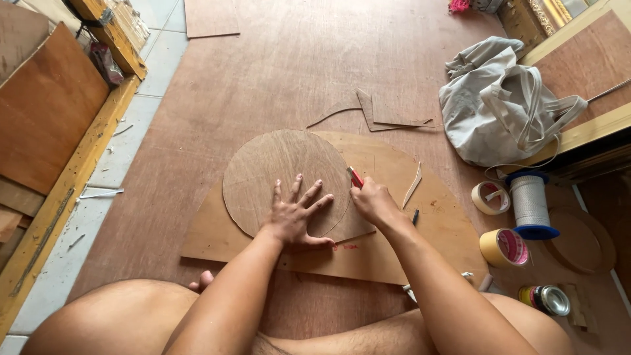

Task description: The person sits on the floor and uses a red utility knife to cut a circular shape out of a thin wooden board. They hold the board steady with one hand while carefully guiding the knife along a pre-drawn circular line.

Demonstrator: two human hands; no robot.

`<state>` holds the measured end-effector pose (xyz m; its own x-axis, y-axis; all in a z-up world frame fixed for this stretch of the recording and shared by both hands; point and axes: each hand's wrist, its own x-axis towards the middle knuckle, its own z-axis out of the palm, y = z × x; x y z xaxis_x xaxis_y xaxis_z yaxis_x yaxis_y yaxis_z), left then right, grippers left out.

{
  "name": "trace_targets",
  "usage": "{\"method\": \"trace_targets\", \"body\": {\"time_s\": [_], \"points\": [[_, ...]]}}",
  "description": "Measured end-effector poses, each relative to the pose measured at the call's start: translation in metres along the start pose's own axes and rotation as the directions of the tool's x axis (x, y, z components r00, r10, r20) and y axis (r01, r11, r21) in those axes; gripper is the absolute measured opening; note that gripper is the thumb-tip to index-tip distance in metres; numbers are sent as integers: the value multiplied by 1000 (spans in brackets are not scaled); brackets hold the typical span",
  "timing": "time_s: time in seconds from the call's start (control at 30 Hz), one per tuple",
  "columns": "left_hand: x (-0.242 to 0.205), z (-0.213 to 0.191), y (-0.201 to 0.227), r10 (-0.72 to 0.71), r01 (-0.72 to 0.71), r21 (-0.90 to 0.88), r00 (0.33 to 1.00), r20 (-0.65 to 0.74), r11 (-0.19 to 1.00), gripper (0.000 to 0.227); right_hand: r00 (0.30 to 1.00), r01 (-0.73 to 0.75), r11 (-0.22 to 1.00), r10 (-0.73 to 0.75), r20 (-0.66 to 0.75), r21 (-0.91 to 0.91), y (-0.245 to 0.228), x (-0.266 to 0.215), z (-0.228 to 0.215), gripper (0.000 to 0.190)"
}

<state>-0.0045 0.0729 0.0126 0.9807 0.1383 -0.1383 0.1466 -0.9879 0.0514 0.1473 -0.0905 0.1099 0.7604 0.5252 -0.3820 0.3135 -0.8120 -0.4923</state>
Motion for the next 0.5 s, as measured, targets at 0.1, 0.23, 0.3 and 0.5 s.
{"method": "trace_targets", "body": {"time_s": [0.1, 0.23, 0.3, 0.5], "points": [[-3, -3, 2, -1, 1, -2, 1000, 11, 1000, 119, 994, -94, 995, 96, -56, 23, 13, 24, 8, 54], [-2, -3, 1, -2, 2, 0, 1000, 7, 1000, 119, 996, -86, 996, 87, -6, 32, 17, 26, 6, 56], [-2, 0, 1, -3, 3, 0, 1000, -8, 1000, 118, 996, -83, 996, 83, 18, 8, 16, 25, 5, 57], [0, 0, 1, -8, 8, 0, 1000, -21, 1000, 118, 997, -61, 997, 63, 45, -56, 6, 16, -2, 59]]}}
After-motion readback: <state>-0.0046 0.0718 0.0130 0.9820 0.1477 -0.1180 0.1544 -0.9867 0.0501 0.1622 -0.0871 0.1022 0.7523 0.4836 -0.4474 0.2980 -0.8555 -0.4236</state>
